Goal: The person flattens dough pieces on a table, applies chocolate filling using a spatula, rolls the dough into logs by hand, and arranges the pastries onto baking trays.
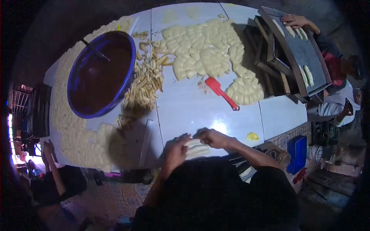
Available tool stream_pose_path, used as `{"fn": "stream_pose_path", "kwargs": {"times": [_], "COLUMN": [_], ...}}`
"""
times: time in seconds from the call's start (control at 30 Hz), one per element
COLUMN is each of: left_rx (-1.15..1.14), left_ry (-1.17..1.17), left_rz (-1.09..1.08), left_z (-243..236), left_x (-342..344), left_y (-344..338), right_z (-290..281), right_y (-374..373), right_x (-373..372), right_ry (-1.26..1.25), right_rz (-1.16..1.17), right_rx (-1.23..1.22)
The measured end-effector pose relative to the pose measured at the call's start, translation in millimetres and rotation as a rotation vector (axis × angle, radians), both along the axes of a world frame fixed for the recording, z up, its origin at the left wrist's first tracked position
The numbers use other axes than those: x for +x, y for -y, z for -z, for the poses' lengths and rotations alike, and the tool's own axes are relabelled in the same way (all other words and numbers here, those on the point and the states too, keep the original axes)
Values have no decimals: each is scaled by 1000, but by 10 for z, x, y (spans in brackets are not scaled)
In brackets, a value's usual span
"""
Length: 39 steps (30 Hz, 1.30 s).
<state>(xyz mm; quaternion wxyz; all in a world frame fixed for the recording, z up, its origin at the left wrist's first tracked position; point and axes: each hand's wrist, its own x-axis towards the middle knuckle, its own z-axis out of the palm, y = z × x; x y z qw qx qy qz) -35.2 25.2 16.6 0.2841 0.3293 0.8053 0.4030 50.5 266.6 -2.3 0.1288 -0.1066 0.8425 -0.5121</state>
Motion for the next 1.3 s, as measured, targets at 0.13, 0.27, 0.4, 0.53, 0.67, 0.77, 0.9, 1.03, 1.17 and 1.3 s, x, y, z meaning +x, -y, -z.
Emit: {"fn": "stream_pose_path", "kwargs": {"times": [0.13, 0.27, 0.4, 0.53, 0.67, 0.77, 0.9, 1.03, 1.17, 1.3], "left_rx": [119, 116, 49, 182, 434, 570, 290, 570, 241, 288], "left_ry": [-140, 83, 3, 61, -252, -136, -316, -385, -607, -425], "left_rz": [-44, -187, -132, -450, -945, -1330, -1613, -1598, -1143, -1315], "left_z": [84, -75, -109, 40, 267, 289, 702, 1434, 847, 605], "left_x": [390, 430, 346, 557, 581, 540, 607, 678, 242, 113], "left_y": [165, 104, 89, 194, 727, 1075, 1963, 2465, 2310, 1900], "right_z": [-7, 73, -114, 446, 284, -8, -266, -56, 218, -749], "right_y": [111, 97, -64, 303, 769, 840, 1818, 3240, 3263, 2280], "right_x": [313, 343, -414, -1143, -1013, -882, -1239, -1273, -1309, -1139], "right_ry": [61, 6, -215, -435, -318, -314, -402, -454, -338, 178], "right_rz": [37, 92, 342, 256, -109, -252, -314, -302, -424, -442], "right_rx": [81, 142, 208, 813, 665, 396, -34, 300, 175, -148]}}
